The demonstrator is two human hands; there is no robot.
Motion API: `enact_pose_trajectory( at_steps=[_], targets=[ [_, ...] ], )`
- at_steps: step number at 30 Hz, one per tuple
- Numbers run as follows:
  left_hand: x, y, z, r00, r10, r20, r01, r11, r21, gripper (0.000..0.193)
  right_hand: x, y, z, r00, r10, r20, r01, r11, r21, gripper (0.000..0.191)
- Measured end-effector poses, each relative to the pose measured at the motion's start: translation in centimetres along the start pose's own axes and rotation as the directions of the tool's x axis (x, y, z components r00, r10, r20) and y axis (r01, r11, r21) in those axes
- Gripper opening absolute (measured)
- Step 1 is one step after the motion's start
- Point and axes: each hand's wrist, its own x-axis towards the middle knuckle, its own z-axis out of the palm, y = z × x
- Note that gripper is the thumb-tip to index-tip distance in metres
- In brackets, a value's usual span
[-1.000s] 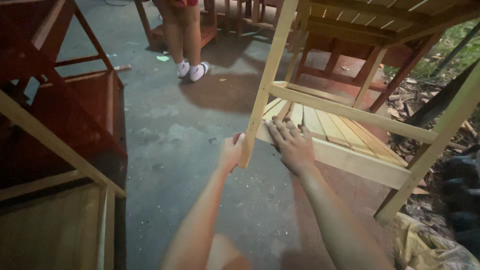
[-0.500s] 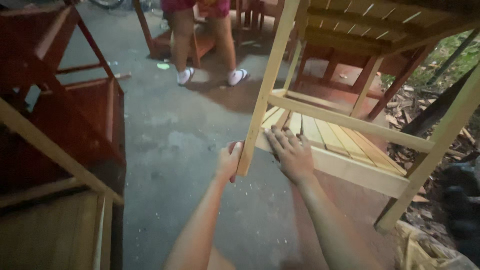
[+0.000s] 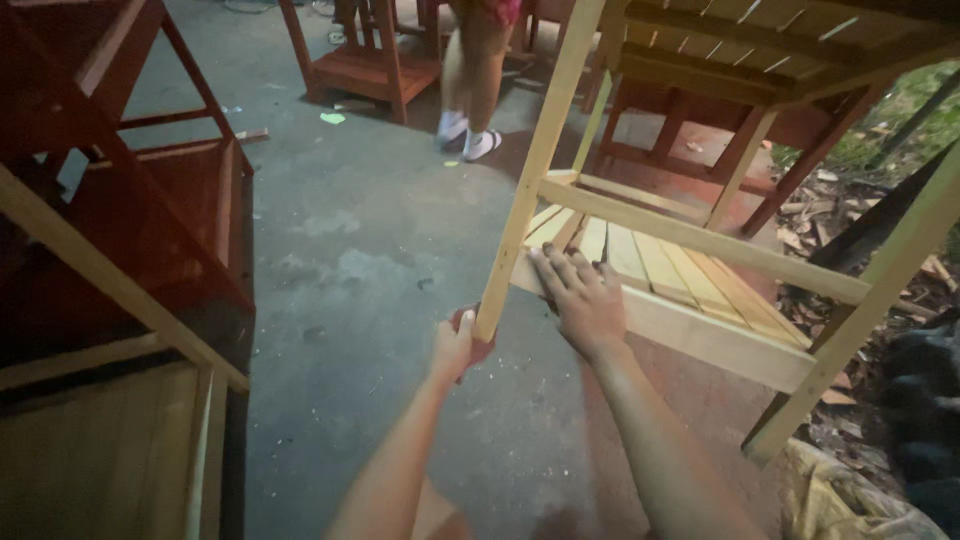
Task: The person sands the frame and slats of an upside-down wooden chair, rubbing a sanding pad over the legs, seat rails and backrest by hand. They steady the chair with one hand while sanding different surfaces in turn, working around the whole frame.
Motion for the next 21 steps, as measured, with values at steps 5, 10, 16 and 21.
enact_pose_trajectory(
  at_steps=[5, 10, 16, 21],
  targets=[
    [0.3, 0.3, 0.2, 0.984, 0.171, 0.041, -0.169, 0.985, -0.029, 0.043, 0.1, 0.1, 0.0, 0.998, -0.012, -0.068, 0.010, 0.999, -0.031, 0.073],
    [-0.2, 1.4, 0.2, 0.990, 0.143, -0.006, -0.142, 0.976, -0.166, 0.040, -0.1, 0.1, -0.1, 0.999, -0.012, -0.039, 0.011, 1.000, -0.027, 0.076],
    [0.2, 2.3, 0.3, 0.994, 0.095, 0.053, -0.089, 0.991, -0.103, 0.042, -0.1, 0.3, -0.1, 0.999, -0.017, -0.047, 0.016, 1.000, -0.024, 0.077],
    [0.7, 0.7, 0.7, 0.964, 0.226, -0.138, -0.219, 0.974, 0.062, 0.047, -0.1, 0.2, -0.2, 0.997, -0.023, -0.070, 0.023, 1.000, -0.005, 0.077]
  ],
)
